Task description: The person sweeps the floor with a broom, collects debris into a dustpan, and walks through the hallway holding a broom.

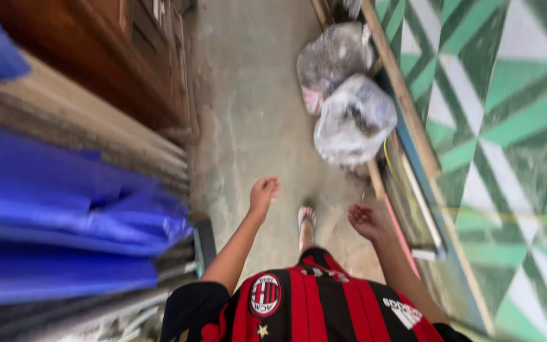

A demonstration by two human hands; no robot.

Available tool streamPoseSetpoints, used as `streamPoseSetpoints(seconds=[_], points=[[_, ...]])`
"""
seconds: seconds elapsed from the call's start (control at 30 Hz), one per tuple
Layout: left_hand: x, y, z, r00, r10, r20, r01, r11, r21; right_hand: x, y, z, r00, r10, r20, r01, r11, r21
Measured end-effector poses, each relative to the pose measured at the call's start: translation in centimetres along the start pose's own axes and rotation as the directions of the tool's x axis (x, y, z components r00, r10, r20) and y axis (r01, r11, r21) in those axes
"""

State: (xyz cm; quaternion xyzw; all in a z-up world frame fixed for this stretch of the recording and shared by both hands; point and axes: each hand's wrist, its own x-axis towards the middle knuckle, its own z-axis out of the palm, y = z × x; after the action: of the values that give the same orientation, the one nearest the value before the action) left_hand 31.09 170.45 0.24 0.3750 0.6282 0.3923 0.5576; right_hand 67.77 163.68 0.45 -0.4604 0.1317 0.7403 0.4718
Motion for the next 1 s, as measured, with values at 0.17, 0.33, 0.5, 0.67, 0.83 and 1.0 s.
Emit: streamPoseSetpoints(seconds=[0.17, 0.33, 0.5, 0.67, 0.83, 1.0], points=[[14.5, 8.4, 2.9, 0.995, -0.101, -0.007, 0.098, 0.980, -0.174, 10.4, -10.8, 17.7, 0.996, -0.058, 0.074, 0.072, 0.977, -0.202], [23.4, 15.5, 2.1, 0.994, -0.107, -0.032, 0.089, 0.930, -0.356, 16.6, -17.0, 34.3, 0.965, -0.025, 0.259, 0.118, 0.928, -0.352], [32.3, 20.7, -0.8, 0.989, -0.134, -0.063, 0.087, 0.870, -0.485, 24.5, -20.6, 46.5, 0.942, 0.031, 0.334, 0.120, 0.898, -0.422], [46.3, 25.6, -3.8, 0.991, -0.132, 0.024, 0.128, 0.872, -0.472, 36.9, -24.2, 55.4, 0.947, 0.073, 0.311, 0.053, 0.924, -0.379], [59.3, 32.5, -4.5, 0.980, -0.135, 0.147, 0.185, 0.891, -0.414, 46.2, -28.3, 63.4, 0.983, 0.017, 0.181, 0.048, 0.938, -0.345], [69.7, 40.2, -3.3, 0.979, -0.127, 0.160, 0.181, 0.903, -0.391, 50.7, -34.6, 69.9, 0.972, -0.040, 0.232, 0.106, 0.955, -0.277]])
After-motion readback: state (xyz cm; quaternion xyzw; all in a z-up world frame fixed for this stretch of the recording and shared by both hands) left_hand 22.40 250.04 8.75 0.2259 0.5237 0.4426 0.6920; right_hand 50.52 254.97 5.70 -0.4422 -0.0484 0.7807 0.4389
